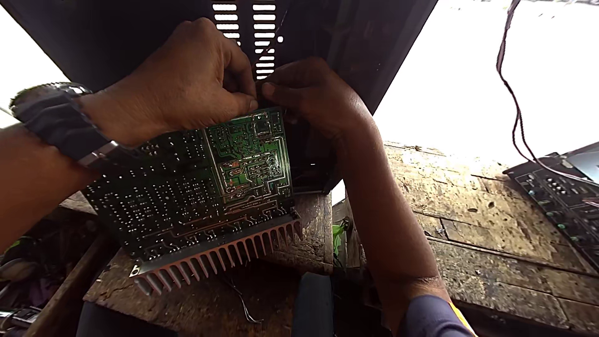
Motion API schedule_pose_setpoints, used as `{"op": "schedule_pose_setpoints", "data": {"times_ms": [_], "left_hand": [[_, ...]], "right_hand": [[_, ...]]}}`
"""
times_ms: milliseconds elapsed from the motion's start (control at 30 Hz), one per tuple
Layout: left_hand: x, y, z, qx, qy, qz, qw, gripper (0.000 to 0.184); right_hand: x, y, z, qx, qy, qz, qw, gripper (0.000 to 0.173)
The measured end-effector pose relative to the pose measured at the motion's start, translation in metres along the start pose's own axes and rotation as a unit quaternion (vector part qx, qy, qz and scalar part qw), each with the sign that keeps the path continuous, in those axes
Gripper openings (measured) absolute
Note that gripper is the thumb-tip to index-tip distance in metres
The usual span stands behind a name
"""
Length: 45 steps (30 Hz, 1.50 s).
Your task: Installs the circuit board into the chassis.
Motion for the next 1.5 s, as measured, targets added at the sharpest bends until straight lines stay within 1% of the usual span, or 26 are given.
{"op": "schedule_pose_setpoints", "data": {"times_ms": [133,333,533,667,733,800,900,967,1033,1100,1133,1233,1300,1367,1500], "left_hand": [[-0.001,0.001,0.000,0.001,-0.005,0.011,1.000,0.006],[-0.003,0.003,0.000,-0.022,-0.003,-0.002,1.000,0.007],[-0.004,0.006,0.000,-0.030,-0.008,0.016,0.999,0.008],[-0.007,0.008,-0.001,-0.052,-0.012,0.014,0.998,0.011],[-0.006,0.007,0.000,-0.051,-0.013,0.017,0.998,0.010],[-0.004,0.009,0.002,-0.040,-0.012,0.009,0.999,0.009],[0.002,0.010,0.005,-0.013,-0.016,-0.001,1.000,0.007],[0.004,0.010,0.007,-0.001,-0.022,-0.005,1.000,0.014],[0.005,0.010,0.008,0.005,-0.025,-0.004,1.000,0.019],[0.005,0.012,0.009,-0.022,-0.021,-0.023,0.999,0.021],[0.005,0.014,0.009,-0.050,-0.018,-0.045,0.998,0.022],[0.002,0.023,0.007,-0.123,-0.023,-0.122,0.985,0.021],[-0.001,0.027,0.005,-0.161,-0.033,-0.149,0.975,0.020],[-0.004,0.028,0.004,-0.187,-0.045,-0.164,0.968,0.020],[-0.005,0.030,0.001,-0.219,-0.051,-0.228,0.947,0.024]], "right_hand": [[-0.001,-0.003,-0.002,0.004,0.018,0.016,1.000,0.012],[-0.005,0.004,-0.008,-0.016,0.023,-0.022,0.999,0.012],[-0.006,0.006,-0.010,-0.036,0.036,-0.036,0.998,0.013],[-0.006,0.000,-0.009,0.025,0.049,-0.015,0.998,0.016],[-0.005,-0.002,-0.008,0.043,0.041,-0.010,0.998,0.018],[-0.004,-0.002,-0.005,0.027,0.041,-0.003,0.999,0.020],[-0.006,0.005,0.000,-0.020,0.095,-0.014,0.995,0.021],[-0.008,0.013,0.002,-0.044,0.120,-0.054,0.990,0.019],[-0.007,0.015,-0.001,-0.051,0.098,-0.071,0.991,0.018],[-0.007,0.015,-0.005,-0.034,0.048,-0.058,0.997,0.019],[-0.007,0.017,-0.006,-0.028,0.033,-0.053,0.998,0.020],[-0.006,0.023,-0.008,-0.042,0.001,-0.082,0.996,0.023],[-0.004,0.026,-0.011,-0.074,-0.015,-0.098,0.992,0.023],[-0.004,0.027,-0.012,-0.100,-0.020,-0.095,0.990,0.022],[-0.003,0.028,-0.012,-0.132,-0.032,-0.079,0.988,0.018]]}}
Point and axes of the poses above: each hand's wrist, its own x-axis away from the middle knuckle, its own z-axis out of the back of the hand, y = z × x, the point moved 8 cm from there along -x, towards the middle knuckle, and after that the axes turned 6 degrees about x, right-handed, at the moved point
